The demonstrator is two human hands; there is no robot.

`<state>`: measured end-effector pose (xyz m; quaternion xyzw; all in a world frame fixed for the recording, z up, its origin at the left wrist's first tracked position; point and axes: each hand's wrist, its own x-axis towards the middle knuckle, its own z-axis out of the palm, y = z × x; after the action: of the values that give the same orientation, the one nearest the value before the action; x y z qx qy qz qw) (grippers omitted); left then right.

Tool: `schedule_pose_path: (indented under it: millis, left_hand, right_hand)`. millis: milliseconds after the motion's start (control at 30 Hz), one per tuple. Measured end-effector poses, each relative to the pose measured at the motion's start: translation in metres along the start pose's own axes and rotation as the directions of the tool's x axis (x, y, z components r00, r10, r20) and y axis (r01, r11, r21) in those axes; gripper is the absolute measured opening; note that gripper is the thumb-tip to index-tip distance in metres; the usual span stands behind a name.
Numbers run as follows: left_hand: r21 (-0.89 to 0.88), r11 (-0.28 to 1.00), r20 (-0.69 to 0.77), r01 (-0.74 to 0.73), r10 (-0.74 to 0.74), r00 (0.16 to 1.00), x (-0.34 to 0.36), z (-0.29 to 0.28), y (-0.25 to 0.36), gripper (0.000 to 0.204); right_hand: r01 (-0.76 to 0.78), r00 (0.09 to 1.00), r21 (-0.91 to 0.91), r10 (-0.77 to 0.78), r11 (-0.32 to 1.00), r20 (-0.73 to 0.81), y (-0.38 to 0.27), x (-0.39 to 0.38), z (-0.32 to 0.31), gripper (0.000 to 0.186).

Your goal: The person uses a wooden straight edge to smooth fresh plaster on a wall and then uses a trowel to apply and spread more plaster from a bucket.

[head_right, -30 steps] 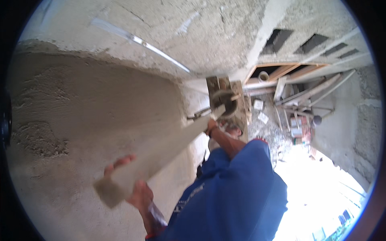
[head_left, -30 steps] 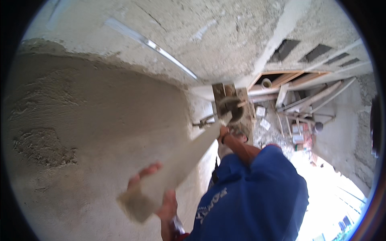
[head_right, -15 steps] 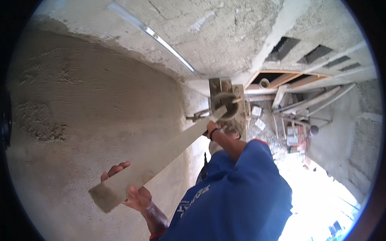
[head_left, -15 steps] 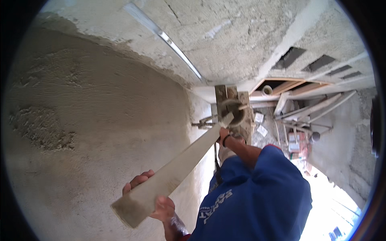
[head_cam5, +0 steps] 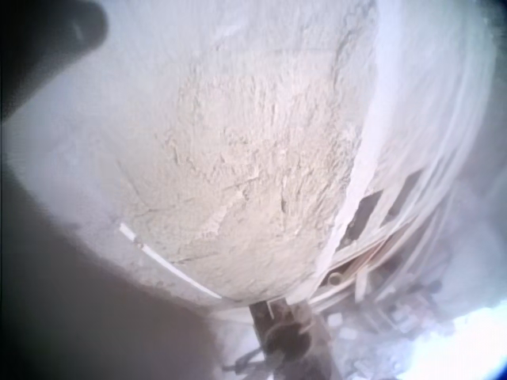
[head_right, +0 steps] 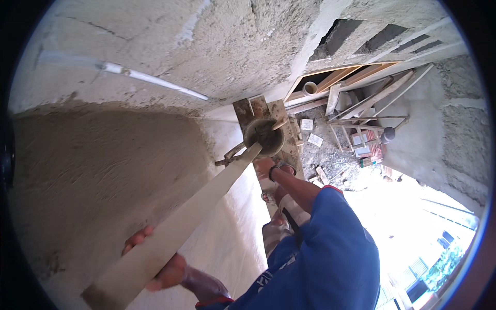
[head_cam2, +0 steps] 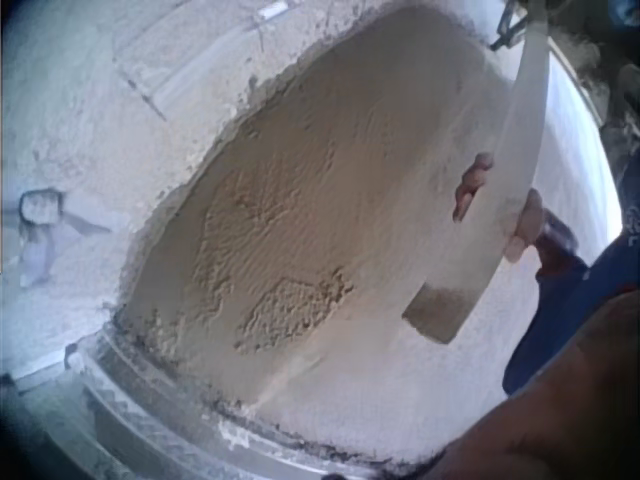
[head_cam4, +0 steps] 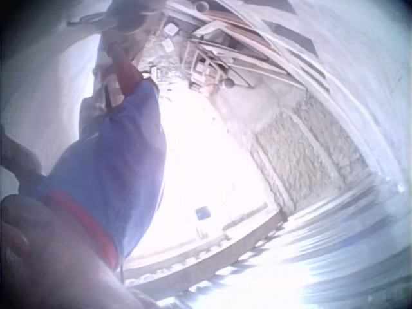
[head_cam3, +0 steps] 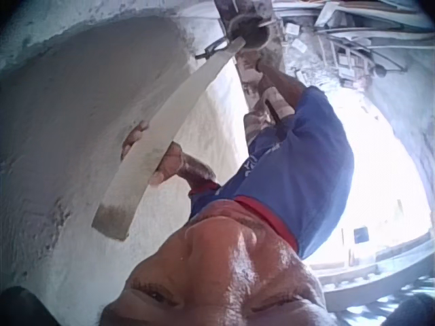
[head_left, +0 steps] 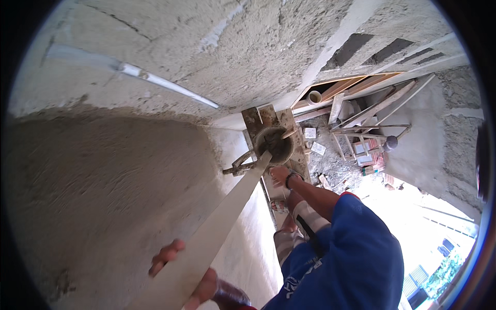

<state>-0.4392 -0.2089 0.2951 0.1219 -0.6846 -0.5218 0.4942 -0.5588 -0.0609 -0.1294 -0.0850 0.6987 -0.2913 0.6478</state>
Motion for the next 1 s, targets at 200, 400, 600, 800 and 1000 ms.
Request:
schedule_pose_path:
  millis: [200,400,600,800,1000]
  left_hand:
    - [-0.207,0.962,0.181,0.179,-0.142,0.973,0.007,-0.023,-0.036,0.078]
    - [-0.262,0.939,0.105,0.221,-0.200,0.974,0.007,-0.026,-0.078,0.078]
    - [-0.315,0.932,-0.059,0.178,-0.206,0.977,0.009,-0.027,-0.078,0.077]
    - [-0.514,0.853,-0.561,-0.096,-0.250,0.789,0.009,-0.011,-0.060,0.076]
    - [-0.365,0.930,-0.297,0.046,-0.164,0.941,0.008,-0.026,-0.040,0.077]
  right_hand:
    - [-0.267,0.627,-0.051,0.134,0.962,-0.768,0.088,0.138,-0.113,0.062]
    - [-0.479,0.693,-0.261,0.179,0.838,-0.698,0.063,0.205,-0.177,0.076]
    - [-0.591,0.717,-0.380,0.247,0.712,-0.652,0.099,0.265,-0.156,0.057]
    - [-0.378,0.926,-0.619,0.289,0.688,-0.244,0.067,0.216,-0.103,0.051]
    - [-0.232,0.969,-0.648,0.112,0.725,-0.222,0.123,0.168,-0.092,0.045]
